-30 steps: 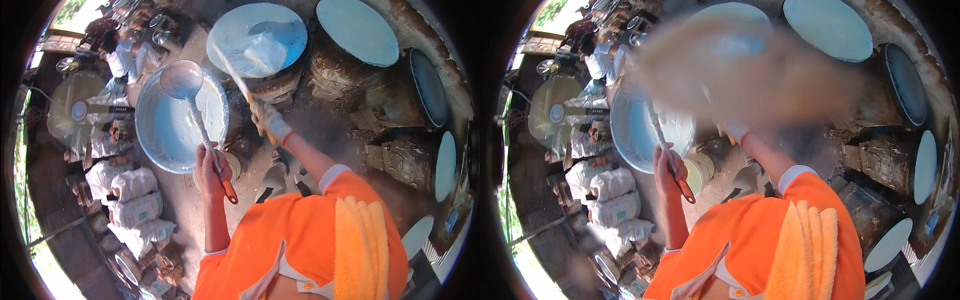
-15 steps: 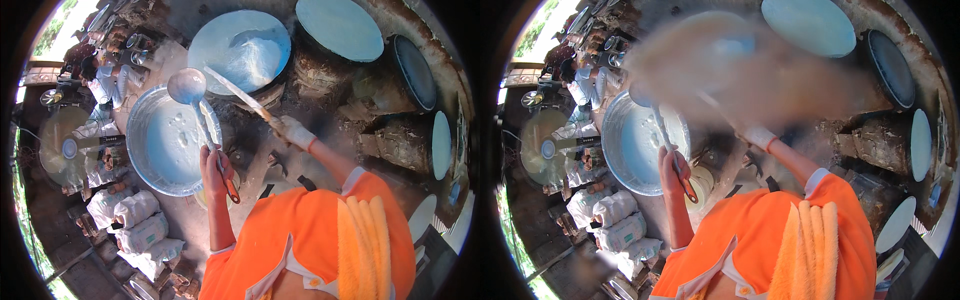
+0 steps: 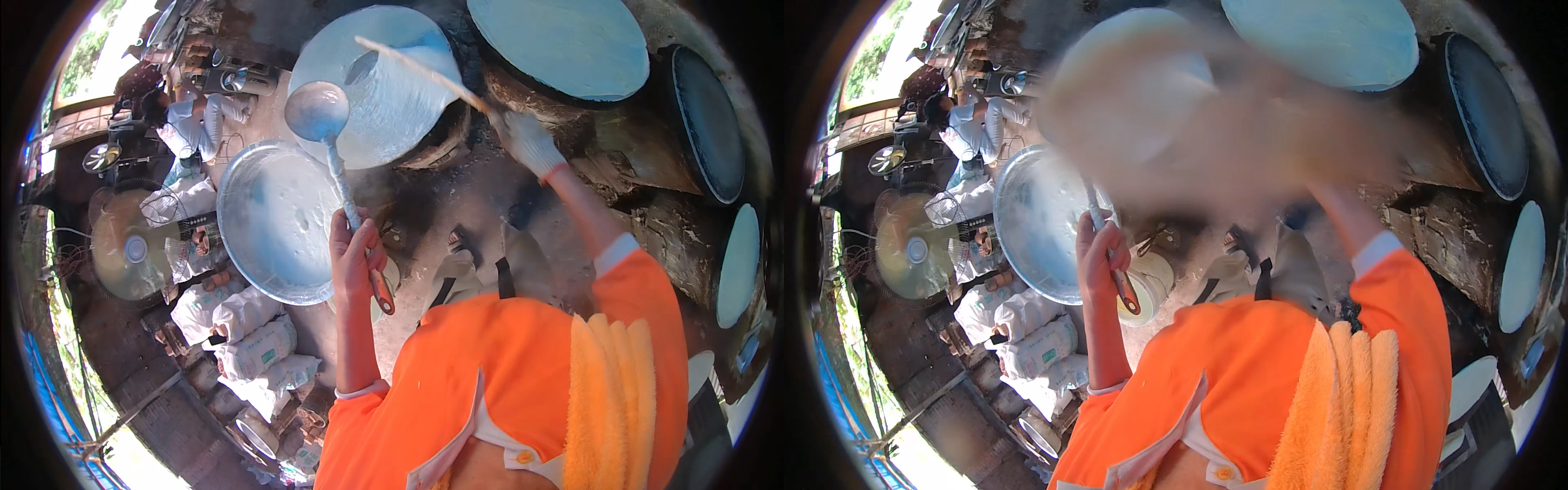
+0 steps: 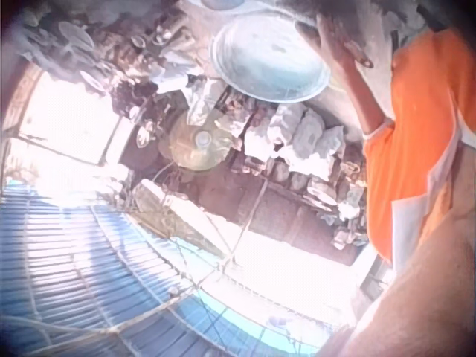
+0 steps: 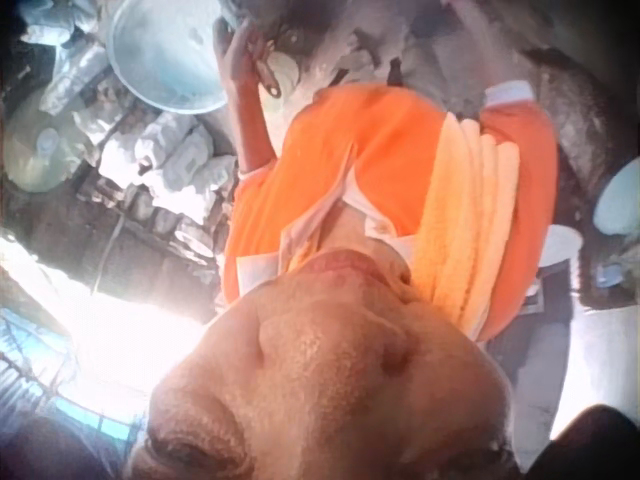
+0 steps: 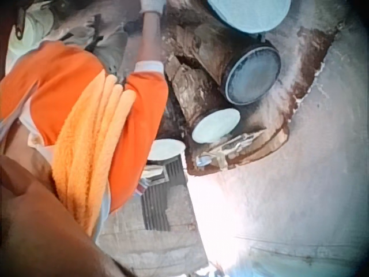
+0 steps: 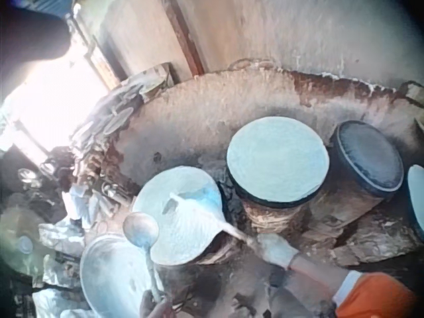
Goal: The person ladles batter onto multiple hot griddles, spreads it into thin circles, and flips the crepes as they cook. They repeatedly move finished crepes to a stack and continue the cycle with fresh batter.
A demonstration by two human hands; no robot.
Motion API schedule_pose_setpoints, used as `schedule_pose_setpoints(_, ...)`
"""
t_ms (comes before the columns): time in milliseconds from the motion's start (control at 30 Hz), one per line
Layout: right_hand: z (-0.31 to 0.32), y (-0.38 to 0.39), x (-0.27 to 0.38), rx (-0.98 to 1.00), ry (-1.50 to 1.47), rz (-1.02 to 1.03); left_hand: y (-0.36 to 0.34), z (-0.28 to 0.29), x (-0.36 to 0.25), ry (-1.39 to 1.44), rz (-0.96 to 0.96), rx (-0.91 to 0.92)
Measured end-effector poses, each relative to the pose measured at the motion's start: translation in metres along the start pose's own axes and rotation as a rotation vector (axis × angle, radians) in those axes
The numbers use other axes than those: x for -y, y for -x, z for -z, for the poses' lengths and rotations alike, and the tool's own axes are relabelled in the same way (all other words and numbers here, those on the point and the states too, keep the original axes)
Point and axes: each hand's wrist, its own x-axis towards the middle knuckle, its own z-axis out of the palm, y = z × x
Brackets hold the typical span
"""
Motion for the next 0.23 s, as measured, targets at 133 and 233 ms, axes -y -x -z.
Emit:
schedule_pose_setpoints(133, 0.018, -0.062, 0.064, -0.248, 0.031, 0.146, -0.013, -0.005, -0.008, 0.040, 0.008, 0.073)
schedule_pose_setpoints(233, -0.003, -0.061, 0.111, 0.074, -0.108, 0.066, -0.026, 0.008, -0.009, 0.052, 0.012, 0.132)
